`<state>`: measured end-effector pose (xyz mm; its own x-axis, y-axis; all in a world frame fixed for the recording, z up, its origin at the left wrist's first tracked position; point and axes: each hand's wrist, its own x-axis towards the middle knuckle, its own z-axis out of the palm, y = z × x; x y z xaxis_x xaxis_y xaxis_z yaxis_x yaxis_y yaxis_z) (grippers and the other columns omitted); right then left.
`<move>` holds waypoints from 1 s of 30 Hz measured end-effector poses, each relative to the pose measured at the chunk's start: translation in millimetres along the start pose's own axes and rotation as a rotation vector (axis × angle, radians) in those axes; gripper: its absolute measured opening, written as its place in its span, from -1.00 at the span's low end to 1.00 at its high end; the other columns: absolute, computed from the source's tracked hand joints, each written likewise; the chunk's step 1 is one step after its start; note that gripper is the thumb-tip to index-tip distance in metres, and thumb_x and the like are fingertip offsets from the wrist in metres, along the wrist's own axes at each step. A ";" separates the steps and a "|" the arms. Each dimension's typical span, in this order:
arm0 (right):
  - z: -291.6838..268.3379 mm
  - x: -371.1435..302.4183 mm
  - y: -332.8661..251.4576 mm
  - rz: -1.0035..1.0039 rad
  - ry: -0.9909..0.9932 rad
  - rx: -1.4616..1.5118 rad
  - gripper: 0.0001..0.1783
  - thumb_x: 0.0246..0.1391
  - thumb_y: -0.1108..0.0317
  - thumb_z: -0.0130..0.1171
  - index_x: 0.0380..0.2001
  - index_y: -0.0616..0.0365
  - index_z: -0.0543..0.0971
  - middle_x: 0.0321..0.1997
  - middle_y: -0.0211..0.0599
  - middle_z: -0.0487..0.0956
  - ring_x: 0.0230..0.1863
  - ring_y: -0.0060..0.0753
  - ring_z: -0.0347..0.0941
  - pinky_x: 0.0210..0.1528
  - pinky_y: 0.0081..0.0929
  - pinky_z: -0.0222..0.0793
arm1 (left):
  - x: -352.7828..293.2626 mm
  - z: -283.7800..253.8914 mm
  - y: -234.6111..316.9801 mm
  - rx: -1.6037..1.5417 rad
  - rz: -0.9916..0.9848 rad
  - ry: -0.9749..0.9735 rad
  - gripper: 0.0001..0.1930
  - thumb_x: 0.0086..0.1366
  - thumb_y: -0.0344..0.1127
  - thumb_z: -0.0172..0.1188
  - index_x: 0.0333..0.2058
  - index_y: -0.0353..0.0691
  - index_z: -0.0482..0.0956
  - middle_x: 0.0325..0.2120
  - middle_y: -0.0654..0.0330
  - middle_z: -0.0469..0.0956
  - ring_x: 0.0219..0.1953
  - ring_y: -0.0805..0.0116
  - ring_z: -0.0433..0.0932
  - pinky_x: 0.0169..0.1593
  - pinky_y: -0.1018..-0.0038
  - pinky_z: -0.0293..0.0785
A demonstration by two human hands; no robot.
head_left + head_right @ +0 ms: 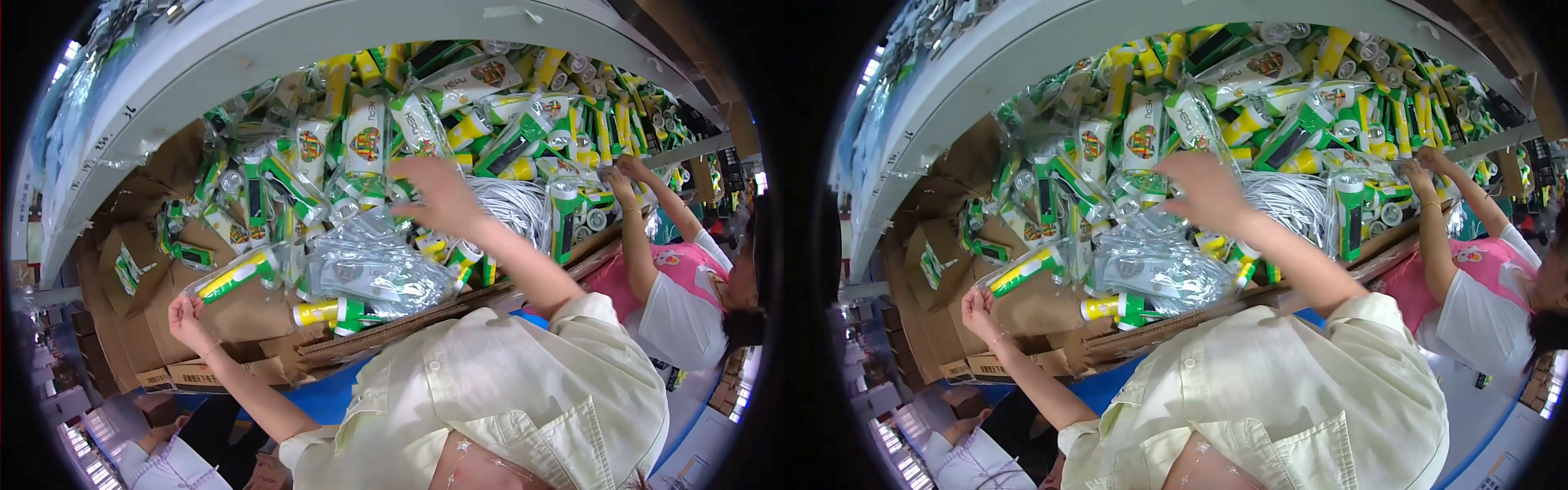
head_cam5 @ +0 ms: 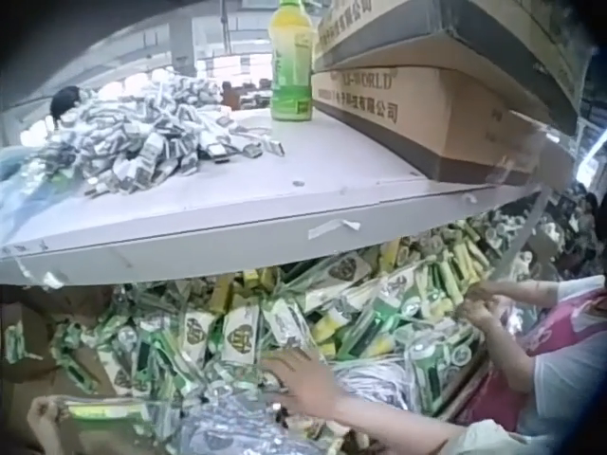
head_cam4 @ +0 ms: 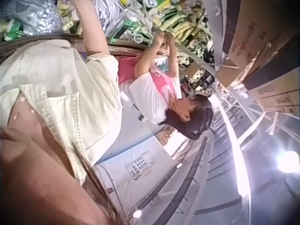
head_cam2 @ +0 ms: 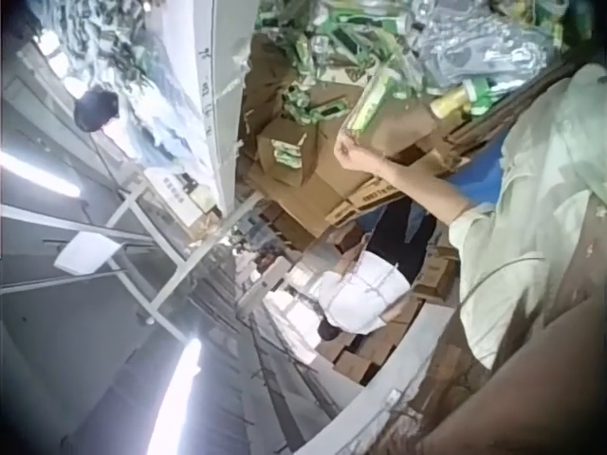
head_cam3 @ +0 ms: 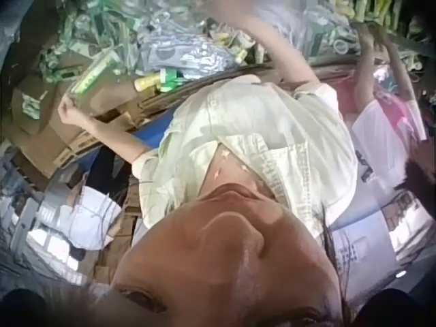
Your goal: Packaging small green and yellow flashlights into clear plastic bags at a factory workbench.
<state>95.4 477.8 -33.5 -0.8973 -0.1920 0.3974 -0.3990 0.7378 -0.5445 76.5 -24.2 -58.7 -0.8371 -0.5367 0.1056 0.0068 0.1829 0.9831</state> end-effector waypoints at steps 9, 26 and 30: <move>-157.4 -1.7 110.1 0.065 -0.348 -1.001 0.11 -0.60 0.15 0.52 0.20 -0.40 0.25 0.20 -0.23 0.26 0.16 -0.05 0.22 0.24 -0.15 0.06 | 16.5 127.7 33.7 0.756 0.329 -0.064 -0.48 0.12 -0.24 0.25 0.03 -0.34 0.39 -0.13 -0.09 0.48 -0.16 0.09 0.51 -0.04 0.31 0.41; -142.9 42.9 118.2 -0.104 -0.819 -0.841 -0.32 -0.62 0.25 0.47 -0.19 -0.30 0.55 0.12 -0.12 0.29 0.01 -0.13 0.32 0.03 -0.26 0.27 | -115.1 373.8 81.0 0.912 0.231 -0.796 0.07 -0.22 0.03 0.35 0.26 -0.13 -0.03 0.02 -0.23 0.30 0.00 -0.13 0.42 0.01 0.19 0.39; -140.3 50.5 118.9 -0.129 -0.896 -0.856 -0.39 -0.63 0.24 0.46 -0.27 -0.28 0.58 0.04 -0.14 0.34 0.01 -0.13 0.31 0.02 -0.24 0.26 | -84.7 290.4 86.1 0.330 0.031 -0.783 -0.16 -0.18 -0.23 0.39 0.11 -0.20 0.17 -0.20 -0.01 0.45 -0.21 0.23 0.52 -0.14 0.40 0.47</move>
<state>29.2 646.6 25.5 -0.8075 -0.4194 -0.4147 -0.5444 0.8006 0.2504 -10.9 276.3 -26.4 -0.9769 0.1754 -0.1221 -0.0223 0.4846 0.8745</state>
